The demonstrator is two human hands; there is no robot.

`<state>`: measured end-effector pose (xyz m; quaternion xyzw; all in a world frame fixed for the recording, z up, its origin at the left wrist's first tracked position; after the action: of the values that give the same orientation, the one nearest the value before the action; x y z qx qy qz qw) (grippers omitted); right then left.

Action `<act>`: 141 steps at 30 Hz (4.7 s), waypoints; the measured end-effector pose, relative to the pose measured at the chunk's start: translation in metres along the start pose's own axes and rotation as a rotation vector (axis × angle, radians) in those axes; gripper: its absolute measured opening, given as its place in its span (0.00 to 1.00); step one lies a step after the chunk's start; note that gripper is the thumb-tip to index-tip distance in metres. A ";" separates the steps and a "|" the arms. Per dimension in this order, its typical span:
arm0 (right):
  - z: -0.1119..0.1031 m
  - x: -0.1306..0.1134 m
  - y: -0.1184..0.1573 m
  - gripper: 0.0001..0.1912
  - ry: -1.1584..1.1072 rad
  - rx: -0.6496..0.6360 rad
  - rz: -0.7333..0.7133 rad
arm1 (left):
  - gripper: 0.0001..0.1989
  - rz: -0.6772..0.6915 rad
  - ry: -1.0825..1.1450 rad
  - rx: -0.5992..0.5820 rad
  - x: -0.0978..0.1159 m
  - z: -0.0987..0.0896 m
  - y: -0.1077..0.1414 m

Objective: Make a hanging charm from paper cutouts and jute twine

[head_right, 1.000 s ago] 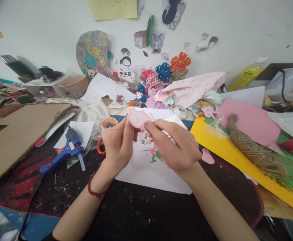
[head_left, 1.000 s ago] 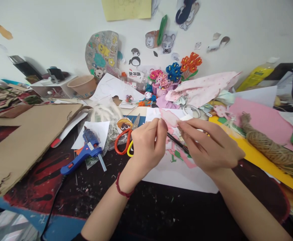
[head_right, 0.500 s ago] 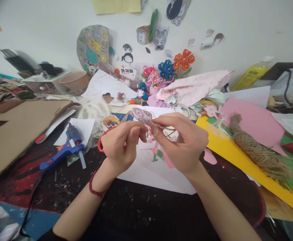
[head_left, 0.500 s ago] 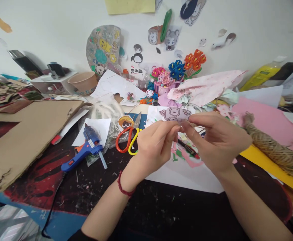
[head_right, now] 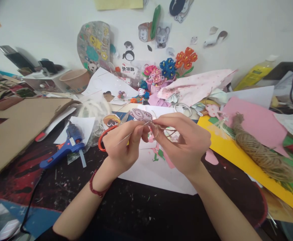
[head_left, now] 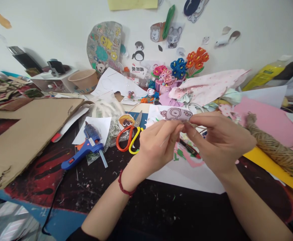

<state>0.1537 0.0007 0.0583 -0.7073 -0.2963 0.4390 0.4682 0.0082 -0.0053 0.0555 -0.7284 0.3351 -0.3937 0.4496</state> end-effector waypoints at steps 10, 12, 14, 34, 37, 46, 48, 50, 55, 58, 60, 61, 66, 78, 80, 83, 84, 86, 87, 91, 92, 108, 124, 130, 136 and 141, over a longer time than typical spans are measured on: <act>0.000 -0.007 0.000 0.12 0.080 -0.034 -0.051 | 0.08 0.144 -0.101 0.061 0.001 0.005 0.002; 0.000 -0.008 0.000 0.13 0.091 -0.049 -0.036 | 0.07 0.163 -0.144 0.064 0.001 0.007 0.002; 0.001 -0.009 -0.001 0.13 0.097 -0.064 -0.029 | 0.07 0.175 -0.170 0.070 0.000 0.007 0.002; 0.014 -0.011 0.004 0.13 -0.223 -0.367 -0.037 | 0.22 -0.352 0.008 0.158 -0.028 -0.010 -0.005; 0.016 -0.005 0.004 0.19 -0.473 -0.474 0.156 | 0.24 -0.474 0.218 0.122 -0.035 -0.007 -0.001; 0.016 0.000 0.009 0.10 -0.369 -0.339 0.346 | 0.25 -0.612 0.473 0.063 -0.040 0.001 0.002; 0.014 -0.003 0.009 0.11 -0.269 -0.304 0.264 | 0.24 -0.606 0.462 0.045 -0.038 0.002 0.001; 0.014 -0.011 0.008 0.14 -0.157 -0.295 0.105 | 0.24 -0.607 0.449 0.028 -0.037 0.003 0.001; 0.015 -0.024 0.006 0.11 0.022 -0.296 -0.101 | 0.25 -0.541 0.328 -0.028 -0.032 0.005 0.000; 0.016 -0.024 0.005 0.07 0.020 -0.319 -0.106 | 0.25 -0.500 0.284 -0.059 -0.030 0.007 0.000; 0.017 -0.025 0.005 0.05 0.015 -0.340 -0.127 | 0.24 -0.490 0.270 -0.073 -0.030 0.008 0.001; 0.018 -0.025 0.005 0.05 0.011 -0.349 -0.146 | 0.24 -0.488 0.265 -0.077 -0.030 0.009 0.001; 0.019 -0.028 0.006 0.04 -0.007 -0.356 -0.198 | 0.24 -0.506 0.286 -0.107 -0.032 0.011 0.001; 0.018 -0.024 0.005 0.10 -0.124 -0.354 -0.072 | 0.27 -0.812 0.768 -0.162 -0.037 0.023 0.007; 0.018 -0.022 0.007 0.10 -0.145 -0.356 -0.054 | 0.27 -0.836 0.814 -0.142 -0.039 0.025 0.009; 0.017 -0.019 0.007 0.09 -0.163 -0.362 -0.031 | 0.28 -0.850 0.848 -0.129 -0.039 0.026 0.011; 0.017 -0.018 0.007 0.09 -0.170 -0.374 -0.012 | 0.28 -0.851 0.846 -0.127 -0.039 0.026 0.010; 0.017 -0.015 0.006 0.08 -0.183 -0.396 0.037 | 0.27 -0.836 0.819 -0.108 -0.039 0.023 0.009; 0.018 -0.014 0.006 0.08 -0.183 -0.408 0.059 | 0.27 -0.826 0.790 -0.104 -0.038 0.022 0.008; 0.020 -0.015 0.004 0.07 -0.120 -0.445 0.036 | 0.26 -0.800 0.598 -0.130 -0.039 0.017 0.006; 0.021 -0.016 0.004 0.04 -0.101 -0.450 0.007 | 0.26 -0.804 0.549 -0.141 -0.040 0.017 0.006; 0.011 0.034 0.004 0.07 -0.504 -0.138 0.665 | 0.14 -0.259 -0.642 -0.541 -0.055 0.022 0.006; 0.012 0.025 -0.103 0.09 -0.644 -0.296 0.503 | 0.09 -0.202 0.144 -0.275 -0.004 -0.040 -0.132; 0.001 0.011 -0.135 0.07 -0.491 -0.203 0.298 | 0.03 -0.181 0.223 -0.276 -0.009 -0.033 -0.159; -0.016 -0.003 -0.143 0.05 -0.229 -0.217 0.077 | 0.03 -0.179 0.290 -0.242 -0.016 -0.024 -0.162; -0.021 -0.012 -0.142 0.02 -0.106 -0.241 -0.018 | 0.06 -0.186 0.333 -0.235 -0.017 -0.022 -0.161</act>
<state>0.1660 0.0369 0.1973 -0.7317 -0.3775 0.4329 0.3672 0.0028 0.0607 0.2053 -0.7285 0.3797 -0.5066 0.2617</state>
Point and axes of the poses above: each hand's wrist, its own y-axis away from the middle knuckle, its own z-axis out of the palm, x = y × z, the point moved 5 cm from there along -y, towards the middle knuckle, and after that the axes turned 3 degrees about -y, right-handed, at the moved point
